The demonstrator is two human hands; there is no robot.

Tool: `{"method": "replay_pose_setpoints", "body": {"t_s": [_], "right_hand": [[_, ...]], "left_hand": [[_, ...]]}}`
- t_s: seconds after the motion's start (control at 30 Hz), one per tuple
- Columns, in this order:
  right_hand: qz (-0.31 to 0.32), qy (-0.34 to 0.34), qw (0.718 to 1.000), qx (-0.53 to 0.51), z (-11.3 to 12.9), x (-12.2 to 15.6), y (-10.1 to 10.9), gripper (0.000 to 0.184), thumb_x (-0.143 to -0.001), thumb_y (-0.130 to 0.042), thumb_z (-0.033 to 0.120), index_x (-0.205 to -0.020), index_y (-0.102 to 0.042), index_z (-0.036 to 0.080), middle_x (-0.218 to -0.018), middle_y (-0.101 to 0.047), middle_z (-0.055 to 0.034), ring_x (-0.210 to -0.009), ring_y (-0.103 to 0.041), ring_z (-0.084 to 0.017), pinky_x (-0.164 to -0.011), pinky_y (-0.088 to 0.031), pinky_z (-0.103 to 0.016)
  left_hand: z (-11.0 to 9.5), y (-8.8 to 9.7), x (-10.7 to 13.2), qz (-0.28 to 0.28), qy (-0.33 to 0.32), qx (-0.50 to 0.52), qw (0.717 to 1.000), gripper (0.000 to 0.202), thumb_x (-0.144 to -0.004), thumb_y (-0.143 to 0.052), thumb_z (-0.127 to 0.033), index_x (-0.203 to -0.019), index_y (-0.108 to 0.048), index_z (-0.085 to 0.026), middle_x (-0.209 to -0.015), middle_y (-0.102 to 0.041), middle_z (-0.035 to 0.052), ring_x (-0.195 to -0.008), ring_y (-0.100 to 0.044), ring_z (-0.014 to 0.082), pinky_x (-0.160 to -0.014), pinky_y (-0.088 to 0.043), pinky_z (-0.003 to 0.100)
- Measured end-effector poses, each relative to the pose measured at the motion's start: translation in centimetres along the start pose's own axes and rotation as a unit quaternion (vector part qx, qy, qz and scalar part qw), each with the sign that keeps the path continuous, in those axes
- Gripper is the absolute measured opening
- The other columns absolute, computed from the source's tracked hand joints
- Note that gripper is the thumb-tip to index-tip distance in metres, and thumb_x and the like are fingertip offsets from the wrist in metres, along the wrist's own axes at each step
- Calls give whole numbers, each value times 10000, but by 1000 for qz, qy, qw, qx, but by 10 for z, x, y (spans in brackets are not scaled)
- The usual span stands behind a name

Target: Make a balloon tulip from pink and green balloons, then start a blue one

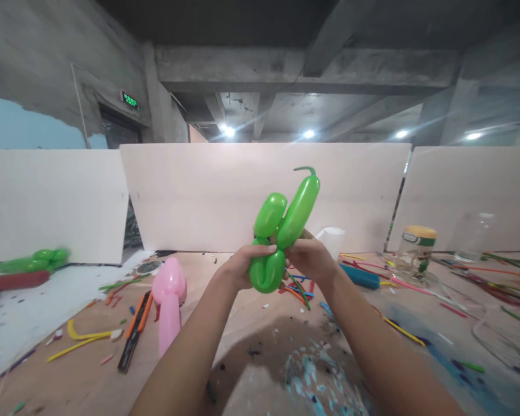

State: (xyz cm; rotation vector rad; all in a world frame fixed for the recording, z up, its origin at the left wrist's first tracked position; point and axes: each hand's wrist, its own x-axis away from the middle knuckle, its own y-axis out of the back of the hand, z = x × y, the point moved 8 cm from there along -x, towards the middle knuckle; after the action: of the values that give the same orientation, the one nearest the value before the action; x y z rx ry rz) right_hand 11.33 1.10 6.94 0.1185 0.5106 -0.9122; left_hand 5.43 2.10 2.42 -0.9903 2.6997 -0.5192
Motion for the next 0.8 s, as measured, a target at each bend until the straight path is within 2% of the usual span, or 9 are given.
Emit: {"method": "replay_pose_setpoints", "body": {"t_s": [0.13,0.23,0.37,0.47,0.53,0.63,0.8], "right_hand": [[-46,15,999,17,4,-3,12,264,-532,-506,117,-771,-592,188,-603,-570,7,-459,-495,-140,-425,-419,-278],[-73,8,995,71,2,-5,24,282,-559,-514,139,-825,-590,194,-677,-585,-1,-538,-501,-140,-516,-433,-287],[-110,47,981,153,7,-6,32,210,-608,-566,148,-813,-567,193,-677,-568,12,-589,-497,-127,-538,-405,-258],[-120,55,967,218,11,-5,25,254,-664,-637,217,-907,-566,198,-784,-616,-11,-679,-550,-147,-592,-440,-270],[-155,56,955,248,14,-3,25,325,-680,-671,278,-974,-560,197,-908,-639,-49,-784,-585,-181,-668,-470,-303],[-173,53,956,230,15,-3,25,358,-680,-688,310,-982,-559,168,-936,-646,-89,-815,-602,-207,-712,-484,-340],[-108,71,983,131,14,-4,21,388,-665,-693,275,-1013,-546,186,-949,-641,-71,-832,-602,-202,-749,-485,-356]], "left_hand": [[-2,5,-1,-48,-19,-43,998,282,-656,-682,-301,-854,-630,-108,-713,-640,67,-619,-625,197,-613,-512,369],[-15,6,-1,-70,-91,-119,986,300,-661,-698,-264,-920,-632,-127,-778,-660,65,-680,-629,186,-681,-500,347],[-36,21,4,-169,-189,-244,936,304,-682,-677,-271,-943,-644,-119,-905,-674,87,-844,-624,217,-779,-472,336],[-43,29,9,-239,-207,-314,895,296,-663,-679,-296,-890,-652,-107,-855,-674,79,-826,-621,239,-732,-475,333],[-45,28,11,-248,-209,-332,886,292,-657,-681,-304,-872,-651,-109,-817,-669,71,-802,-619,241,-694,-477,322],[-45,20,12,-219,-205,-322,898,270,-661,-677,-283,-872,-652,-116,-827,-668,72,-799,-616,228,-698,-473,311],[-31,8,7,-113,-150,-184,965,261,-686,-651,-278,-890,-636,-115,-739,-663,68,-676,-617,184,-674,-469,310]]}}
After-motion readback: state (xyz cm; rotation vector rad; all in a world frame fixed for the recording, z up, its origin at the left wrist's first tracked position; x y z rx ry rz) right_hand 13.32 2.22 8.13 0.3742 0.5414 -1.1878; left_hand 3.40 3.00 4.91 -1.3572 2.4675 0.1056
